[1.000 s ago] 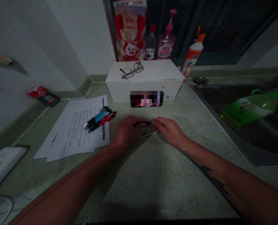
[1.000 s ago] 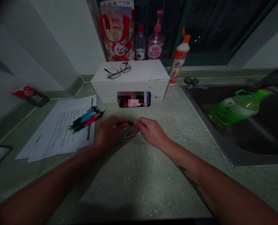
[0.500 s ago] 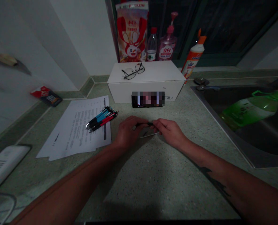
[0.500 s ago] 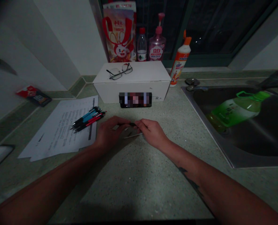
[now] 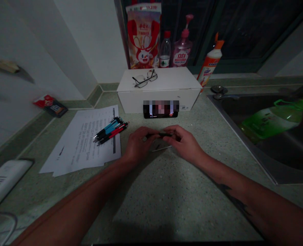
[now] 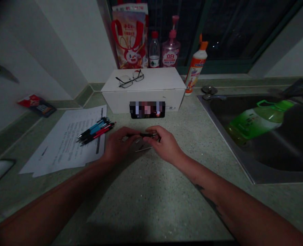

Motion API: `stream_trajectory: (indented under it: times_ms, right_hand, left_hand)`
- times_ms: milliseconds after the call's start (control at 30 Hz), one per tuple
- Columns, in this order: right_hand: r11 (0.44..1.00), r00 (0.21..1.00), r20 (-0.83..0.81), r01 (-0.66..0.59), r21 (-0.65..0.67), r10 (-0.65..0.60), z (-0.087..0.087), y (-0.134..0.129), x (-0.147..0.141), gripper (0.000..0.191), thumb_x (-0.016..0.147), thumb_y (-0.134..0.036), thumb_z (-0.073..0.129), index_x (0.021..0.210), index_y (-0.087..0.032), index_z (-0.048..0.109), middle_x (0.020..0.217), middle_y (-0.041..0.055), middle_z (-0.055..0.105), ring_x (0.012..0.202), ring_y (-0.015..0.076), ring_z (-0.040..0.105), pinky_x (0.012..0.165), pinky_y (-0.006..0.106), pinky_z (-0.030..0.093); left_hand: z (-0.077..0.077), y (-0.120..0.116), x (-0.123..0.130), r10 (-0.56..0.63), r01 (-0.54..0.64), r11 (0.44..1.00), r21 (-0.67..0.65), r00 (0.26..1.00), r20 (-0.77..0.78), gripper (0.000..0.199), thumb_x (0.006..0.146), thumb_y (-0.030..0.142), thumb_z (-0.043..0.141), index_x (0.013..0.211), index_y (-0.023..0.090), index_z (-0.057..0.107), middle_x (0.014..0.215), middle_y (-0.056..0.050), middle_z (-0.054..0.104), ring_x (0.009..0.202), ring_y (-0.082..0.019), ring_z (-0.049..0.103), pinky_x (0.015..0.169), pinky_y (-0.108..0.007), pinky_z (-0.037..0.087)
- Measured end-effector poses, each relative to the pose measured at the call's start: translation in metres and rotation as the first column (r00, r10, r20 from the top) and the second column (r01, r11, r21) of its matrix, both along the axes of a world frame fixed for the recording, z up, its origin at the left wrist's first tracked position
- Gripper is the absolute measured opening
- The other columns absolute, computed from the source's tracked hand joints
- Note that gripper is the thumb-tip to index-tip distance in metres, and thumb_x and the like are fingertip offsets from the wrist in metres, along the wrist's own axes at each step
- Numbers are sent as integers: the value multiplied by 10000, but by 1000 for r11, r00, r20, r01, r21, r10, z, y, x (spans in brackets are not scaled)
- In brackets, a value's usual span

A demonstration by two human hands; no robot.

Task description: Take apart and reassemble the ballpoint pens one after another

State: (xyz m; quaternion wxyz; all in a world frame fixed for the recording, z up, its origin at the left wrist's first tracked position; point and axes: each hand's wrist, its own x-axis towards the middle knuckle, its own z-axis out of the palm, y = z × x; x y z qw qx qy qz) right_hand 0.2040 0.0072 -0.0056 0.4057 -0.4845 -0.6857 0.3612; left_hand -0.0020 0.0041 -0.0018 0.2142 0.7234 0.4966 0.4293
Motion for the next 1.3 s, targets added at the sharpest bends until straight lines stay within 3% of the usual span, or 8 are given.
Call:
stream_trajectory:
  times_ms: [133,267,433,633,767,967,1100,1300]
  right_hand:
    - [998,998,16,-52,-26,53,-1,0,0,266,973,-445,575,925,-224,715,750,12,682,656,171,590,652,331,466]
    - [995,998,41,34,99,-38,1,-2,0,146,886,-336,703,993,-236,712,812,8,681,677,170,582,642,317,460]
    - [980,991,127,9,197,-34,3,-4,2,96,908,-282,686,992,-239,704,909,34,711,728,175,614,690,328,478]
    - [994,990,127,-78,73,68,2,-3,1,188,974,-335,612,1101,-230,703,873,30,739,752,194,670,695,337,506]
    - [966,987,157,-23,256,-19,4,-2,4,157,989,-275,586,1038,-231,728,967,53,744,905,217,686,792,356,509]
    - [953,929,369,-125,277,14,4,-3,7,166,980,-214,609,1088,-237,733,974,41,714,808,183,660,717,318,488]
    - [965,849,528,-150,217,14,2,-5,6,202,973,-189,621,1130,-241,737,1021,51,727,892,206,693,739,322,498]
    - [971,764,645,-156,183,2,3,-4,7,260,969,-190,626,1199,-247,733,1110,65,726,999,242,703,756,340,515]
  left_hand:
    - [0,0,1,-7,7,1000,-11,1000,5,90,917,196,712,893,246,783,857,-26,778,810,-208,726,811,-405,619]
    - [1,0,1,2,-1,997,-72,1000,12,76,916,202,707,893,233,773,859,-22,782,801,-203,729,787,-381,622]
    - [3,1,1,-29,33,995,-91,999,45,71,906,179,709,882,228,754,861,-46,786,790,-210,723,770,-391,621]
    - [5,-1,2,-32,42,990,-133,997,72,59,893,167,698,890,201,747,870,-39,780,807,-193,716,797,-362,600]
    - [8,0,2,5,4,986,-167,999,54,46,899,187,698,903,196,744,881,-42,772,819,-192,707,807,-352,581]
    - [6,9,-3,121,-161,971,-174,968,-221,83,894,127,669,902,185,727,926,-78,741,887,-237,683,847,-401,555]
    - [2,10,-4,57,-128,983,-134,897,-438,117,882,95,650,896,176,735,966,-98,714,1009,-279,648,913,-435,535]
    - [2,8,-4,49,-113,989,-95,858,-512,131,929,156,629,953,181,755,1004,-100,709,1037,-280,630,958,-444,524]
